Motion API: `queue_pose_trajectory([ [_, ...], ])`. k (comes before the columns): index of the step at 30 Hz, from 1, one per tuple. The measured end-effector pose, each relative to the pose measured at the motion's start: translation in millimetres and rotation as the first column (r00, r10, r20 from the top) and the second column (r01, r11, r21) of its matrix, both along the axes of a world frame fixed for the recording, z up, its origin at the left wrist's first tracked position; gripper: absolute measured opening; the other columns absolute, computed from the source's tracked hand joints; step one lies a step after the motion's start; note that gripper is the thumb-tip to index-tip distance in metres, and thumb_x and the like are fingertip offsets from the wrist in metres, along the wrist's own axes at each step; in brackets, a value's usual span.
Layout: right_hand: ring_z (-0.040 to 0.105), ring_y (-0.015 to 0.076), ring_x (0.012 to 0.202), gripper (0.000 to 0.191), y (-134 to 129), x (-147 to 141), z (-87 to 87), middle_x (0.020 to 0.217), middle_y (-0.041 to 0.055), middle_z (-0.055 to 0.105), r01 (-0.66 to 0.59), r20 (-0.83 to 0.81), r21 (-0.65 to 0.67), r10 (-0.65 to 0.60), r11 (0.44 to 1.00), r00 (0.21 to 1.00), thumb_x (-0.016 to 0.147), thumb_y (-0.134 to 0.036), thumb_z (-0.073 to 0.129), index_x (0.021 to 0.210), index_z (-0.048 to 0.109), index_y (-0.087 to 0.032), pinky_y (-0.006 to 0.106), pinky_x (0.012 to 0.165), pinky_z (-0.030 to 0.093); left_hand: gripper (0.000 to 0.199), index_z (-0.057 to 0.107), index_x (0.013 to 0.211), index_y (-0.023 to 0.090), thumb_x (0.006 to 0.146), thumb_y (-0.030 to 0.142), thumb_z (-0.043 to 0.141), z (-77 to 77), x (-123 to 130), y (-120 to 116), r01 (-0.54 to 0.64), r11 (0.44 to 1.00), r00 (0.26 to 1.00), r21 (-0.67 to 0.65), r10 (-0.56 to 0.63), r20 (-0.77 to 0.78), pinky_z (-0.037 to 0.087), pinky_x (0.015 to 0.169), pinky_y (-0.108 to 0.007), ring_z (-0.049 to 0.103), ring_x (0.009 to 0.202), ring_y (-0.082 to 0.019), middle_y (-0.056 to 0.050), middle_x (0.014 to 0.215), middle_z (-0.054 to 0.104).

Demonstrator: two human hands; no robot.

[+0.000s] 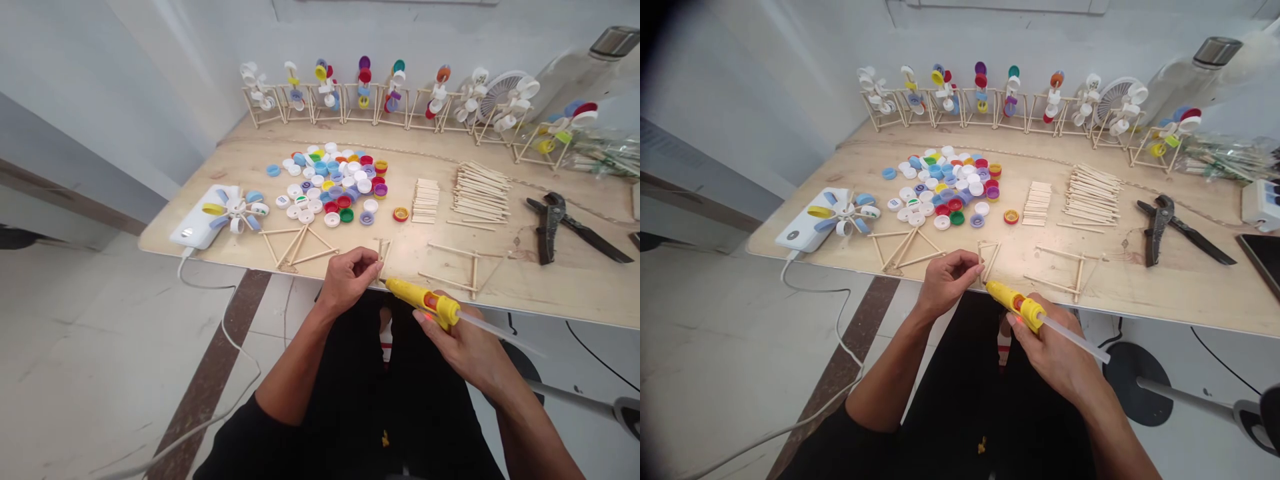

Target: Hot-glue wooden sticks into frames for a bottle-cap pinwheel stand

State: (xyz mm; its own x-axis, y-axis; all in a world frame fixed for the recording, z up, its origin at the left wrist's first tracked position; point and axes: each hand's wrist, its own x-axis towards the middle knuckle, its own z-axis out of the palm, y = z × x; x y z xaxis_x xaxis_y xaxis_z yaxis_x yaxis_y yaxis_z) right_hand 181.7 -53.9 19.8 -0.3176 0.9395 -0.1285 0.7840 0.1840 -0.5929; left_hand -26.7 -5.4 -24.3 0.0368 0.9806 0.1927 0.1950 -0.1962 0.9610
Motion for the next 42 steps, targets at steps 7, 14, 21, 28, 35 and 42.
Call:
queue_pose_trajectory([
  [7,0.063,0.0200,0.078,0.027,1.2,-0.1,0.4,0.084,0.0043,0.067,-0.025,0.003,0.038,0.025,0.999,1.000,0.089,-0.042,0.044,0.093,0.061,-0.021,0.032,0.076,0.049,0.017,0.062,0.076,0.015,0.077,0.031,0.063,-0.9,0.4,0.1,0.006,1.000,1.000,0.002,-0.006,0.007,0.041,0.051,-0.019,0.049,0.054,-0.008,0.001,0.063,0.058],
  [14,0.062,0.0204,0.077,0.027,0.7,-0.2,3.6,0.087,0.0057,0.068,-0.026,0.018,0.053,0.025,0.998,1.000,0.089,-0.042,0.044,0.094,0.061,-0.021,0.032,0.074,0.049,0.018,0.061,0.075,0.015,0.076,0.032,0.064,1.2,1.0,0.0,0.002,1.000,1.000,-0.010,-0.002,0.020,0.040,0.051,-0.019,0.049,0.053,-0.008,0.001,0.062,0.058],
  [21,0.062,0.0190,0.074,0.026,1.7,-0.7,5.0,0.083,0.0033,0.067,-0.023,0.035,0.058,0.021,0.998,0.999,0.088,-0.042,0.044,0.090,0.060,-0.022,0.029,0.070,0.048,0.018,0.062,0.075,0.015,0.077,0.033,0.063,0.1,0.4,0.0,0.003,1.000,1.000,-0.006,-0.003,0.006,0.040,0.051,-0.019,0.048,0.054,-0.008,0.001,0.064,0.058],
  [28,0.062,0.0182,0.071,0.026,4.3,-0.7,3.0,0.081,0.0030,0.066,-0.018,0.050,0.055,0.016,0.998,0.999,0.089,-0.043,0.044,0.087,0.059,-0.022,0.030,0.069,0.047,0.019,0.062,0.076,0.015,0.078,0.033,0.063,-0.5,0.8,-0.1,0.005,1.000,1.000,-0.010,-0.005,0.010,0.040,0.051,-0.019,0.048,0.054,-0.008,0.001,0.064,0.058],
  [35,0.061,0.0193,0.074,0.028,4.1,0.5,-1.5,0.082,0.0039,0.066,0.013,0.022,0.047,-0.014,0.999,1.000,0.089,-0.046,0.044,0.090,0.058,-0.022,0.032,0.073,0.047,0.018,0.062,0.077,0.015,0.077,0.033,0.064,-1.3,0.3,-0.4,-0.001,1.000,1.000,-0.007,0.001,0.002,0.040,0.052,-0.019,0.049,0.054,-0.008,0.001,0.064,0.059],
  [42,0.061,0.0175,0.069,0.024,1.2,-1.7,4.3,0.078,0.0025,0.065,-0.014,0.017,0.043,0.013,0.999,1.000,0.088,-0.042,0.045,0.087,0.058,-0.022,0.029,0.068,0.047,0.016,0.062,0.076,0.015,0.077,0.030,0.063,0.3,0.5,0.1,0.004,1.000,1.000,-0.003,-0.004,0.014,0.040,0.051,-0.019,0.049,0.053,-0.008,0.001,0.064,0.059],
])
